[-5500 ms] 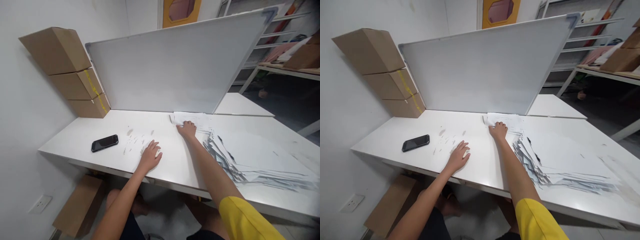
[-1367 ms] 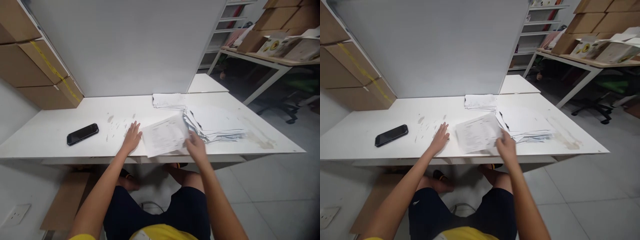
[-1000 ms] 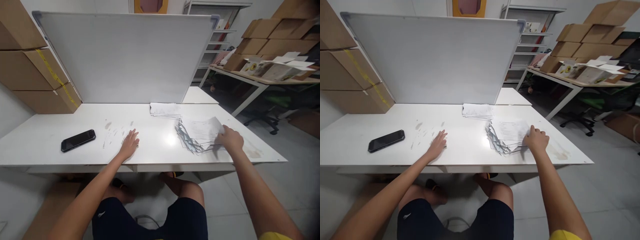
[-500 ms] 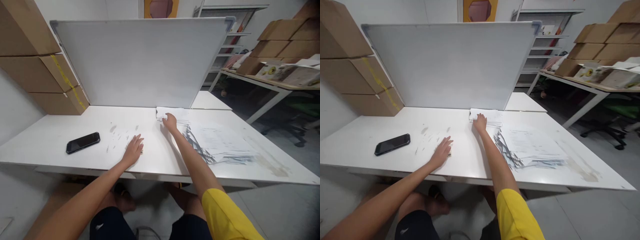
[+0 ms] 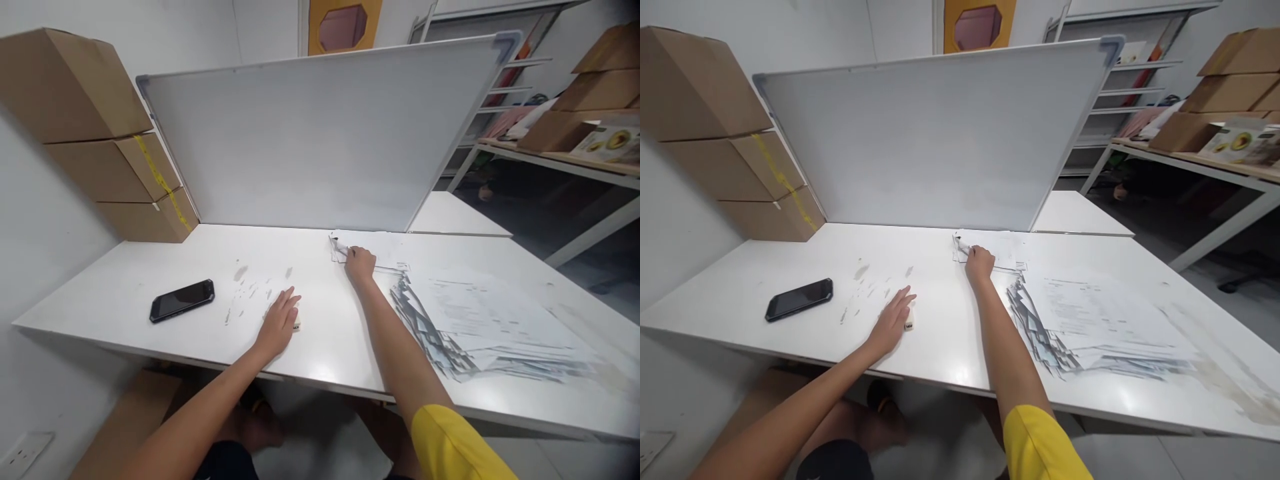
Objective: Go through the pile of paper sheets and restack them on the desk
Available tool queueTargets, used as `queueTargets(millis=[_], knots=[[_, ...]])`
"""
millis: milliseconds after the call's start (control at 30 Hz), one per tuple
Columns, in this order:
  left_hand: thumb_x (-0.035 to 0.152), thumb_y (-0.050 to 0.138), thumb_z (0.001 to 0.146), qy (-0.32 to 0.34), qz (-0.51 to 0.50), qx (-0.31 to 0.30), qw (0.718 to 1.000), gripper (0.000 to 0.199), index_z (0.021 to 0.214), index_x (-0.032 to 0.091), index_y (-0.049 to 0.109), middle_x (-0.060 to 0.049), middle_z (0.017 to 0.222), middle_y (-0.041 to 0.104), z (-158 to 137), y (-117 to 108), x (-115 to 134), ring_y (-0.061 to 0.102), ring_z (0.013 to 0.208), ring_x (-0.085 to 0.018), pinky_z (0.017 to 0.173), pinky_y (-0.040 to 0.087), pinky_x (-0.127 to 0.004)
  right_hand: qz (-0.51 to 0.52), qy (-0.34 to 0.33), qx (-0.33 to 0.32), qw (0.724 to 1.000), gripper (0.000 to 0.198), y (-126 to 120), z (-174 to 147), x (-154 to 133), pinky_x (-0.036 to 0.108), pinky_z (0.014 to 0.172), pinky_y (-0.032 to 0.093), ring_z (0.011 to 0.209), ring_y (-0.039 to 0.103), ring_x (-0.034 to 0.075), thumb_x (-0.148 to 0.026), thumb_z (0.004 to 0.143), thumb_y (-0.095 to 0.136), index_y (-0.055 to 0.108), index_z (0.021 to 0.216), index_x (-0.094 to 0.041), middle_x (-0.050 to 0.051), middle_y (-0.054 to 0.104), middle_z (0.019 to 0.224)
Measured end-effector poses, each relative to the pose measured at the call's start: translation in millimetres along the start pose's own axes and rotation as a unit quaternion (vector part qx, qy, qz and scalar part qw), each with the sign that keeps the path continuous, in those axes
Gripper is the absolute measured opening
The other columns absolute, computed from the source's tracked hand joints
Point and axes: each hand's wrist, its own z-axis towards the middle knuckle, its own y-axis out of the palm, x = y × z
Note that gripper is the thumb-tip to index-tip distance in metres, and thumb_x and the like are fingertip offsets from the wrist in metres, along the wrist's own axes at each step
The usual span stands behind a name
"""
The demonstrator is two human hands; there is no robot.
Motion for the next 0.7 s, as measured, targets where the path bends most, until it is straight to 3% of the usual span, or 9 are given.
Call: queueTargets(millis=[200,367,500,700], knots=[[0.044,0.025,0.099,0.007,-0.003,0.008,1.0,0.045,0.131,0.027,0.052,-0.003,0.152,0.036,-1.0,0.8,1.0,0.027,0.142,-0.023,0.116,0.025,-0.046,0.118,0.015,0.089,0.989,0.044,-4.1,-5.4,11.8,0.029,0.078,0.041,0.088,0.058,0.02,-0.027,0.084,0.034,0.061,0.115,-0.011,0.012,0.068,0.102],[0.044,0.024,0.099,0.005,-0.006,0.005,1.0,0.046,0.131,0.027,0.052,-0.002,0.152,0.035,-0.2,2.8,-2.7,0.027,0.142,-0.023,0.117,0.025,-0.045,0.174,-0.008,0.157,0.972,0.04,-6.9,-8.4,11.5,0.027,0.073,0.042,0.079,0.055,0.018,-0.027,0.079,0.034,0.063,0.102,-0.013,0.006,0.066,0.089],[0.044,0.023,0.099,0.002,-0.011,0.003,1.0,0.046,0.131,0.026,0.052,-0.002,0.152,0.035,-0.2,0.8,-0.6,0.028,0.142,-0.023,0.116,0.025,-0.046,0.172,-0.012,0.195,0.966,0.034,-9.5,-10.9,9.3,0.028,0.07,0.041,0.074,0.052,0.018,-0.023,0.076,0.032,0.062,0.088,-0.015,0.004,0.061,0.077],[0.043,0.024,0.099,0.001,-0.02,0.008,1.0,0.046,0.13,0.025,0.053,-0.003,0.151,0.037,-1.2,-1.7,3.3,0.031,0.14,-0.022,0.116,0.026,-0.044,0.128,-0.026,0.21,0.969,0.036,-13.6,-12.9,1.9,0.037,0.083,0.04,0.088,0.055,0.024,-0.021,0.077,0.032,0.06,0.098,-0.015,0.011,0.063,0.092]])
